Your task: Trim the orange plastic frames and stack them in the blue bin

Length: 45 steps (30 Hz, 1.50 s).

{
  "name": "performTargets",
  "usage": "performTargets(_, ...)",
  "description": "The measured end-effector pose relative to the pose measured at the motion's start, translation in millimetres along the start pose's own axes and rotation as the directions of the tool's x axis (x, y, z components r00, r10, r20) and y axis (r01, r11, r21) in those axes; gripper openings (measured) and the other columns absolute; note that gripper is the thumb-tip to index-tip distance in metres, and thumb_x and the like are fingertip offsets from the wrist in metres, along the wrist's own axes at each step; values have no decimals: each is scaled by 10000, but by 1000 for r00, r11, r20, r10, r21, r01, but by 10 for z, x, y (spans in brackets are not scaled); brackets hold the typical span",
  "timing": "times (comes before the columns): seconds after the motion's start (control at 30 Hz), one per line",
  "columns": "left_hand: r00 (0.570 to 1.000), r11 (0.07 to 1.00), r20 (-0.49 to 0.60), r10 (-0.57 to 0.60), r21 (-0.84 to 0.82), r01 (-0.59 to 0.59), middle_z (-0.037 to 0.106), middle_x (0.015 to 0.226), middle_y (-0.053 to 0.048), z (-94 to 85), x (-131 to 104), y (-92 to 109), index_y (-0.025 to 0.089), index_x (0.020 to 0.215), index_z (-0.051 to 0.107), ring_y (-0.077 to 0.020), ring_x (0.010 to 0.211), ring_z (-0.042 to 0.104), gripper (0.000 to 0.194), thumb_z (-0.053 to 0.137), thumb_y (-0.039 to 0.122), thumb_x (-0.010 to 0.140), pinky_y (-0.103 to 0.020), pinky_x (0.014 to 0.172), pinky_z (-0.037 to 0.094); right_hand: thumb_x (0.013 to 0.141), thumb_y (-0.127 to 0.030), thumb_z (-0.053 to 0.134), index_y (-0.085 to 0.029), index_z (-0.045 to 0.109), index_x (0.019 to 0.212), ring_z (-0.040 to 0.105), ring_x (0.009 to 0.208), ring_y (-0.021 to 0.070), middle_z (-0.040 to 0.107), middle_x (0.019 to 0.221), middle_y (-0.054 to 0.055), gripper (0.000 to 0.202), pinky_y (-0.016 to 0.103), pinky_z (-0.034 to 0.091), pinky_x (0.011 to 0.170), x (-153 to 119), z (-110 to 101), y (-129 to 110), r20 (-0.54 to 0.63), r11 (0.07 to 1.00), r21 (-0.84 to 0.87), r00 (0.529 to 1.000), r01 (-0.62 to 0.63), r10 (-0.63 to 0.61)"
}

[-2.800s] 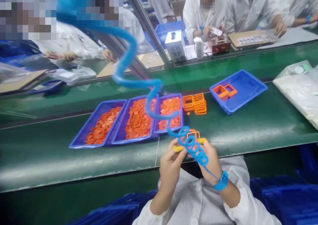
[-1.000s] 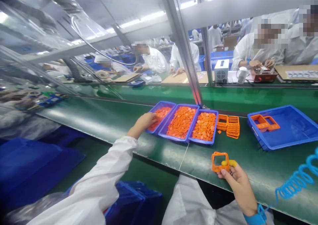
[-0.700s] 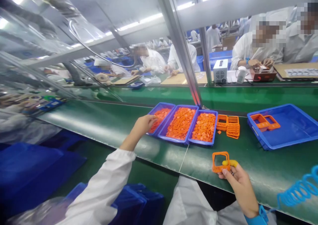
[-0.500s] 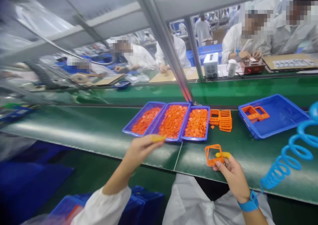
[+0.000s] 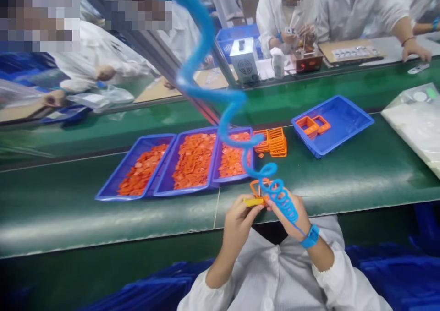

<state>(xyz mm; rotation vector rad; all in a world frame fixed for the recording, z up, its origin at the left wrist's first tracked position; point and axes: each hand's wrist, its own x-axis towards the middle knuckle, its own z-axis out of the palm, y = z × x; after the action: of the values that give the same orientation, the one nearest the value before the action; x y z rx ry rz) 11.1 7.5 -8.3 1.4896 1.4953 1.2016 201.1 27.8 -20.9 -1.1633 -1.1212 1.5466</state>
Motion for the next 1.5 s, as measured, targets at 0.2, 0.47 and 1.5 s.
performTargets(0.2, 982, 952, 84, -168, -244, 184, 802, 1174, -115, 56, -19, -47, 227, 1033, 848, -274, 1038, 814, 197, 832, 416, 981, -409, 939, 671, 977, -552, 826, -239, 815, 1123, 835, 880, 258, 866, 1030, 62, 346, 405, 716, 848, -19, 14, -39, 32, 999, 5, 999, 41, -41)
performTargets(0.47, 965, 871, 81, -249, -417, 259, 836, 1013, -92, 74, -35, -17, 204, 1110, 671, -255, 921, 856, 372, 913, 412, 918, -375, 867, 698, 983, -483, 812, -251, 813, 1109, 839, 840, 248, 863, 980, 44, 263, 384, 708, 816, -31, -1, 0, 65, 997, -58, 997, 56, -52)
performTargets(1.5, 942, 890, 232, 243, 334, -312, 575, 1644, -147, 188, -25, -291, 279, 1504, 606, -353, 1451, 570, 497, 768, 222, 1038, -601, 1201, 555, 933, -710, 714, -204, 759, 1066, 649, 529, 225, 721, 622, 14, 525, 352, 489, 579, -19, -1048, -333, -301, 746, -660, 940, -85, -159)
